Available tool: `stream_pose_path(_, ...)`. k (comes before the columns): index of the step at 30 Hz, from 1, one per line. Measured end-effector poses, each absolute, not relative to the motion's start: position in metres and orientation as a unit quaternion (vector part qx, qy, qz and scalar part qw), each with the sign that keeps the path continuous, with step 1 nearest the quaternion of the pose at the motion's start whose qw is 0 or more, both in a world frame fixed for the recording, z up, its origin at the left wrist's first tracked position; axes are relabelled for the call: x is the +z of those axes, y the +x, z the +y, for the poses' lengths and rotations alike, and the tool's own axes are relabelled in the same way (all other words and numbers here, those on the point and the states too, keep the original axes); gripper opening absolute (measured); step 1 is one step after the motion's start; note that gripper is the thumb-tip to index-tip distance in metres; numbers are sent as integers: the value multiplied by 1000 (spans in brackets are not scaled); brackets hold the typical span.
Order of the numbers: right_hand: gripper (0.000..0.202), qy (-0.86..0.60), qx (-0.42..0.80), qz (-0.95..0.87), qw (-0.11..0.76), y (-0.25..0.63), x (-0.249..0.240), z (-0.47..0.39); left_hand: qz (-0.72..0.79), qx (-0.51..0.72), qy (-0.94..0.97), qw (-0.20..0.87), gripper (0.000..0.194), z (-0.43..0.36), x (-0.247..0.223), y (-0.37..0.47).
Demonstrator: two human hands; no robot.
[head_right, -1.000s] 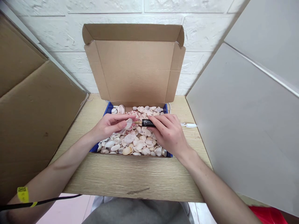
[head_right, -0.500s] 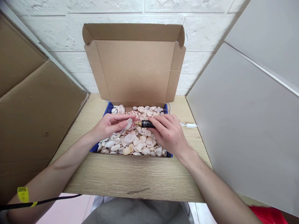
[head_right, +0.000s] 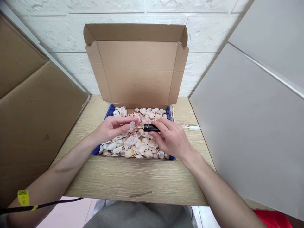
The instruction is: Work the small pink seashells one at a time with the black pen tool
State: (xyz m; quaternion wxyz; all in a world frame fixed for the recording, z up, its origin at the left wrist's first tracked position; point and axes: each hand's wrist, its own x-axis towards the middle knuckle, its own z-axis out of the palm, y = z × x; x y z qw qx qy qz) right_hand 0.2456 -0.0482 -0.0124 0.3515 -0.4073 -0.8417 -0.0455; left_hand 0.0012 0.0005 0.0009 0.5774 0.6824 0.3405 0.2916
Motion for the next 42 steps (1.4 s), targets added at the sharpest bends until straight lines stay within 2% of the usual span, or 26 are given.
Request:
stream_pose_path(5,19,-403,-47,-849,338,245,-11,-50,343,299,681,573,39,0,1,2)
stream_pose_path(15,26,-387,-117,-829,387,246,-14,-46,352,286,679,577,39,0,2,2)
stream_pose_path(24,27,-392,-95,-827,393,244,-14,-48,343,285,680,581,38,-1,3,3)
stream_pose_path(33,23,-399,-41,-843,359,243,-12,-50,334,296,682,579,34,-1,4,2)
stream_pose_path(42,26,-380,-87,-845,367,242,-10,-50,338,294,684,575,34,-1,2,2)
